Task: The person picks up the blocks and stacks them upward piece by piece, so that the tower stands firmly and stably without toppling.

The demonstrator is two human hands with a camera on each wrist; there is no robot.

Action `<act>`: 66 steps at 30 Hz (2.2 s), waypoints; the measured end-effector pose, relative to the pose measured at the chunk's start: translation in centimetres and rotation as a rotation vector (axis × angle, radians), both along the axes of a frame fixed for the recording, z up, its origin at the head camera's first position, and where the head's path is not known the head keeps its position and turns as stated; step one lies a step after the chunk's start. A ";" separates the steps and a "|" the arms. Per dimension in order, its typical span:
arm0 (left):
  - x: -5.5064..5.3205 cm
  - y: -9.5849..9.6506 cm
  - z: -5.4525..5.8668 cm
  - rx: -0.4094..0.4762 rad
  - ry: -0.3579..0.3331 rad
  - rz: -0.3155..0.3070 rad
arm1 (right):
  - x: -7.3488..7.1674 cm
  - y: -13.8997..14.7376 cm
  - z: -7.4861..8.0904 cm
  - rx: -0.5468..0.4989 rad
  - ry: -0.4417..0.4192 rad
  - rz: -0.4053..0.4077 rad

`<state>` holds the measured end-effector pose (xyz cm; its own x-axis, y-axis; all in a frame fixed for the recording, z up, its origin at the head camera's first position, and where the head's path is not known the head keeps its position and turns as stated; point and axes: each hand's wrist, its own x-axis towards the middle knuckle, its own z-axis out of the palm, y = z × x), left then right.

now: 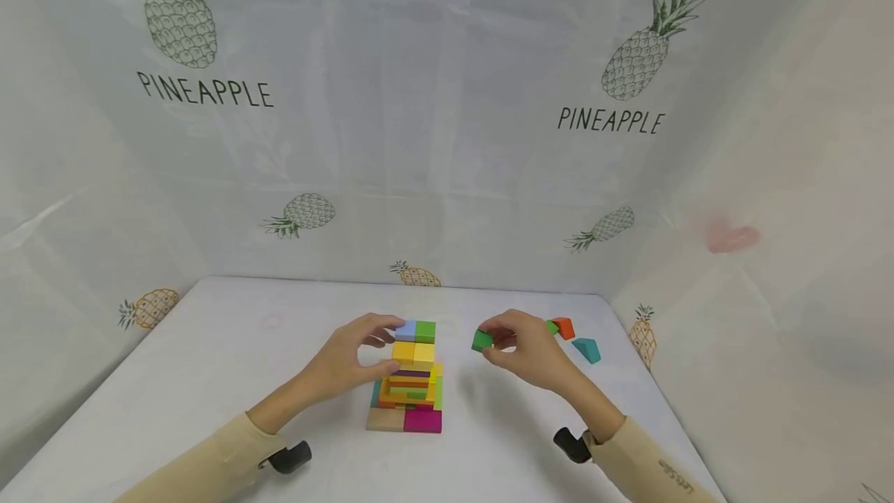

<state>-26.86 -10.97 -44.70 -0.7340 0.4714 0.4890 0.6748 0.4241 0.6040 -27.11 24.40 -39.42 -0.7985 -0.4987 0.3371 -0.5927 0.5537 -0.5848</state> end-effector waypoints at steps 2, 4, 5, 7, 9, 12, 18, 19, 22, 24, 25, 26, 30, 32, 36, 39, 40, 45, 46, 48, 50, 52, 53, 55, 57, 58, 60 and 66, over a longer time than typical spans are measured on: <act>0.0 0.0 0.0 -0.001 -0.001 -0.002 | 0.7 -1.5 1.1 -0.001 0.025 0.023; 0.0 0.1 0.1 -0.001 -0.002 -0.003 | 1.4 -3.0 2.0 -0.003 0.045 0.041; 0.0 0.1 0.1 0.001 -0.004 -0.004 | 1.6 -3.6 2.4 -0.002 0.054 0.052; 0.1 0.1 0.0 0.005 -0.005 -0.006 | 2.1 -4.7 3.1 -0.002 0.060 0.077; 0.1 0.1 0.0 0.012 0.001 -0.011 | 2.4 -5.7 3.5 0.011 0.065 0.098; 0.1 0.0 -0.1 0.024 0.010 -0.020 | 2.6 -6.9 3.5 0.022 0.065 0.125; 0.2 -0.1 -0.1 0.024 0.008 -0.017 | 2.6 -8.5 2.9 0.041 0.113 0.152; 0.2 -0.1 -0.1 0.024 0.009 -0.016 | 2.6 -8.7 2.8 0.048 0.126 0.154; 0.2 -0.1 0.1 0.025 0.016 -0.019 | 2.7 -9.0 2.6 0.074 0.160 0.150; 0.2 -0.1 0.2 0.022 0.026 -0.021 | 2.7 -9.1 2.6 0.084 0.174 0.145; 0.2 0.0 0.2 0.021 0.031 -0.022 | 2.8 -9.0 2.5 0.087 0.182 0.142; 0.1 0.0 0.2 0.019 0.031 -0.022 | 2.8 -8.9 2.5 0.090 0.192 0.138; 0.0 0.0 0.2 0.012 0.036 -0.024 | 2.8 -8.3 2.1 0.083 0.217 0.129; 0.0 0.0 0.2 0.016 0.031 -0.027 | 2.8 -8.1 1.9 0.077 0.223 0.122; -0.1 0.0 0.0 0.029 0.030 -0.034 | 2.6 -8.1 1.5 0.059 0.243 0.123; -0.1 0.0 -0.1 0.028 0.028 -0.030 | 2.5 -8.5 1.1 0.045 0.266 0.131; -0.1 0.0 -0.1 0.026 0.029 -0.028 | 2.4 -8.6 1.0 0.040 0.275 0.133; -0.1 0.0 -0.2 0.027 0.043 -0.028 | 2.2 -9.2 0.6 0.012 0.313 0.148; -0.1 0.0 -0.2 0.029 0.050 -0.028 | 2.2 -9.3 0.6 0.012 0.321 0.150; -0.1 0.0 -0.1 0.033 0.058 -0.030 | 2.2 -9.5 0.5 0.013 0.339 0.146; -0.1 0.0 -0.1 0.037 0.058 -0.032 | 2.2 -9.6 0.5 0.016 0.353 0.137; -0.1 0.0 -0.1 0.042 0.062 -0.036 | 2.2 -9.8 0.5 0.016 0.359 0.129; -0.2 0.0 -0.1 0.042 0.058 -0.036 | 2.2 -9.8 0.5 0.015 0.363 0.125; -0.2 0.0 -0.1 0.040 0.057 -0.034 | 2.2 -9.9 0.4 0.014 0.368 0.125; -0.1 0.0 -0.1 0.037 0.055 -0.031 | 2.1 -10.0 0.4 0.016 0.372 0.127; -0.1 0.0 -0.1 0.038 0.051 -0.031 | 2.1 -10.0 0.4 0.018 0.375 0.128; -0.1 0.0 0.0 0.040 0.051 -0.032 | 2.1 -10.1 0.4 0.023 0.378 0.128; 0.0 0.0 0.1 0.038 0.064 -0.036 | 2.2 -10.0 0.3 0.032 0.373 0.134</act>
<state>-26.87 -11.02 -44.59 -0.6836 0.4771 0.5523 0.7268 0.3764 0.5745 -24.91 14.43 -39.08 -0.5515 -0.6049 0.5744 -0.8293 0.4715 -0.2997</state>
